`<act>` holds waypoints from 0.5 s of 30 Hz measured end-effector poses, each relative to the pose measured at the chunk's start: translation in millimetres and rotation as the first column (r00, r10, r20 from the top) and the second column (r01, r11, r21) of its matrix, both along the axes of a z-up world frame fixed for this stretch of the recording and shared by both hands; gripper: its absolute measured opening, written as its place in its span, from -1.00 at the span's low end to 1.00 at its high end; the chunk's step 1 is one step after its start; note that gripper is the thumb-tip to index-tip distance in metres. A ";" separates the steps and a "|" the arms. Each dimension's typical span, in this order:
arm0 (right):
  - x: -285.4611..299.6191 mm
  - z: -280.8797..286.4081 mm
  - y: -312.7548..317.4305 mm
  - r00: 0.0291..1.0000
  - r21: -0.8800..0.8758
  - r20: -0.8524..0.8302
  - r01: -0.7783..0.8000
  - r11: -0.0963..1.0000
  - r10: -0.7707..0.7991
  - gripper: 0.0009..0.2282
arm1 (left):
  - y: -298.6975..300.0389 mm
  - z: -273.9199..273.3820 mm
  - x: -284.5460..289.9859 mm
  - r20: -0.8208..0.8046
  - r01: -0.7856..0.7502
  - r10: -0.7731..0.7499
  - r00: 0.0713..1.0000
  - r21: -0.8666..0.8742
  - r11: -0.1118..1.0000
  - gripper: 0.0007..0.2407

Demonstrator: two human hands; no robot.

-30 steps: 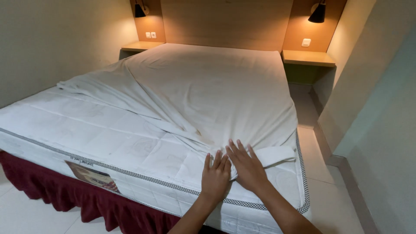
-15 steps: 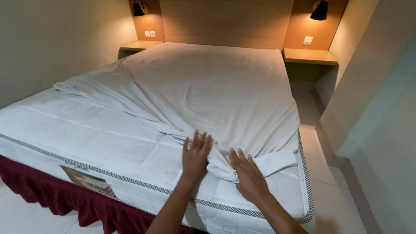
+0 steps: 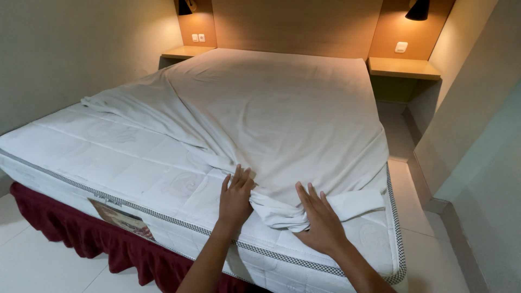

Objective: The person spreads a white bedsheet over a mattress, smoothing the surface and tucking the edges under the mattress at the corners and sides. The person kneels on the floor to tuck the sheet at the foot of the bed and then moves to the side to smooth the remaining fabric.

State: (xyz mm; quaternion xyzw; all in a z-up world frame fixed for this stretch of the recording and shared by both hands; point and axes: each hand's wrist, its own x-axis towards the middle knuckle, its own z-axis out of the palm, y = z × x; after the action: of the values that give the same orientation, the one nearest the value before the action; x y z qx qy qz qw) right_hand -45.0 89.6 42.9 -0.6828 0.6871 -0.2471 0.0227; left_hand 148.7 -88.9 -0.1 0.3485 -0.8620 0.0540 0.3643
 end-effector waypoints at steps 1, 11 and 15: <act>2.2 -1.1 -2.4 1.000 -0.002 -0.004 -0.005 1.000 0.005 0.05 | -0.7 -1.1 -0.8 -0.004 -0.005 0.005 1.000 -0.002 1.000 -0.79; 49.0 19.5 -47.9 0.981 0.110 -0.176 -0.066 0.992 0.084 -0.03 | -10.0 -10.2 -3.7 -0.002 0.001 -0.002 1.000 -0.070 0.998 -0.72; 45.5 -24.0 -78.5 0.997 0.107 -0.044 -0.055 0.993 0.060 -0.20 | -19.5 -12.7 -5.2 0.035 0.028 -0.027 0.999 -0.022 0.999 -0.67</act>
State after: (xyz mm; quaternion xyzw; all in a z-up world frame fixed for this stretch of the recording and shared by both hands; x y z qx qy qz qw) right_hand 0.4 11.1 19.0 -0.7057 0.6798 -0.1932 0.0497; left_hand 143.5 -108.4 -12.9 0.3316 -0.8722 0.0649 0.3537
